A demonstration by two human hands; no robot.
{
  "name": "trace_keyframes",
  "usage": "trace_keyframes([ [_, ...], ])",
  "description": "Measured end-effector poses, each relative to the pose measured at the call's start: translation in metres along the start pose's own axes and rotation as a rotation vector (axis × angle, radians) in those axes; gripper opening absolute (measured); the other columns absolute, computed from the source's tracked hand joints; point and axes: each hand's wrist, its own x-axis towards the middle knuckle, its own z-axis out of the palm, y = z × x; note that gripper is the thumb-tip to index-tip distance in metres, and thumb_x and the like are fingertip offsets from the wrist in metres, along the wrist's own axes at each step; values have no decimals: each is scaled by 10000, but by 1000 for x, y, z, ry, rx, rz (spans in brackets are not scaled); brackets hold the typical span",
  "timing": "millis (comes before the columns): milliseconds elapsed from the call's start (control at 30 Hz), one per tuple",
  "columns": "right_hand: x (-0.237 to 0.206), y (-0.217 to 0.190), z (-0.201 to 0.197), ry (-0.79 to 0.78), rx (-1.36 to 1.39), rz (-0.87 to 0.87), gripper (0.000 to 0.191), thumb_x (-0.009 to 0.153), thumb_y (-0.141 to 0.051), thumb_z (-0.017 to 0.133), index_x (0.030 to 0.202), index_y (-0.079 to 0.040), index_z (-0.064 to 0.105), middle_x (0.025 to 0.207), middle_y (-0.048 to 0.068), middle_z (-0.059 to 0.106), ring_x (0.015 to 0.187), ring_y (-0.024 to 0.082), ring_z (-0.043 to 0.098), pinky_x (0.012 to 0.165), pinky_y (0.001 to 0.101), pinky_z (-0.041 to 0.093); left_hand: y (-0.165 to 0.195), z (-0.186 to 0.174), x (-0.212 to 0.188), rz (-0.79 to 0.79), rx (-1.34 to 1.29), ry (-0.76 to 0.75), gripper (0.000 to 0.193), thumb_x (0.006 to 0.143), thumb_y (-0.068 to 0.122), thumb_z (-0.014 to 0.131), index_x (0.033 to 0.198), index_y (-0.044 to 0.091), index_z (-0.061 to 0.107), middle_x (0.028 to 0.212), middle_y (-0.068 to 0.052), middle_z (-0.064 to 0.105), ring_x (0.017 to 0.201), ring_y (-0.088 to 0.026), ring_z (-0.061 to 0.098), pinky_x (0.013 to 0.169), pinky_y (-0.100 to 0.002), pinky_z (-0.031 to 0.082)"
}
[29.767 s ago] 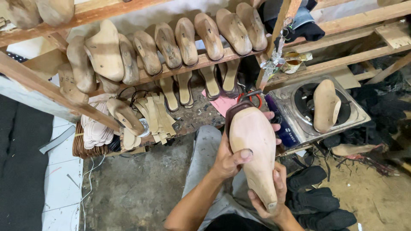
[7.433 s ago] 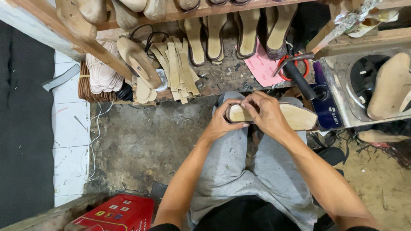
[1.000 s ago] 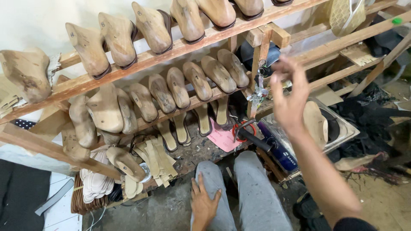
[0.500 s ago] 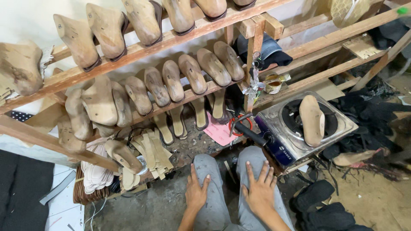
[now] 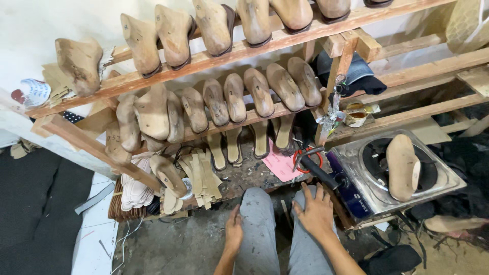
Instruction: The person picks wooden shoe lasts from a rack and fits brown insoles onto them, pressing the insole into place on the last by hand. They place the fitted lasts back onto the rack shelves and repeat the process with additional lasts.
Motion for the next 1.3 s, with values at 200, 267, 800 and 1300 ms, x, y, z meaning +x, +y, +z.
trace_keyframes([
  [200, 1, 1, 8, 54, -20, -3, 730, 802, -535, 674, 1448, -235, 510, 1499, 239, 414, 1305, 450, 462, 998, 543, 456, 26, -62, 39, 170, -201, 59, 520, 936, -101, 447, 1433, 9, 556, 1292, -172, 696, 1131, -238, 686, 1041, -348, 525],
  [267, 1, 4, 11, 56, -21, -7, 738, 800, -550, 668, 1452, -242, 513, 1500, 243, 418, 1296, 447, 471, 992, 542, 463, 68, -103, 56, 238, -159, 164, 485, 948, -103, 482, 1421, -10, 536, 1292, -150, 686, 1166, -215, 678, 1046, -330, 515],
  [800, 1, -4, 19, 80, -44, -50, 722, 791, -562, 673, 1445, -291, 532, 1484, 231, 452, 1247, 467, 512, 978, 547, 486, 360, -323, 265, 750, 438, 681, 578, 1003, 201, 732, 1471, -58, 515, 1438, -254, 582, 1347, -367, 555, 1146, -433, 428],
  [1300, 0, 2, 19, 99, -10, -68, 713, 792, -543, 694, 1437, -272, 556, 1487, 252, 459, 1283, 484, 490, 980, 559, 482, 353, -282, 247, 1076, 455, 903, 485, 1081, 134, 673, 1451, -105, 471, 1442, -313, 580, 1355, -444, 549, 1154, -468, 432],
])
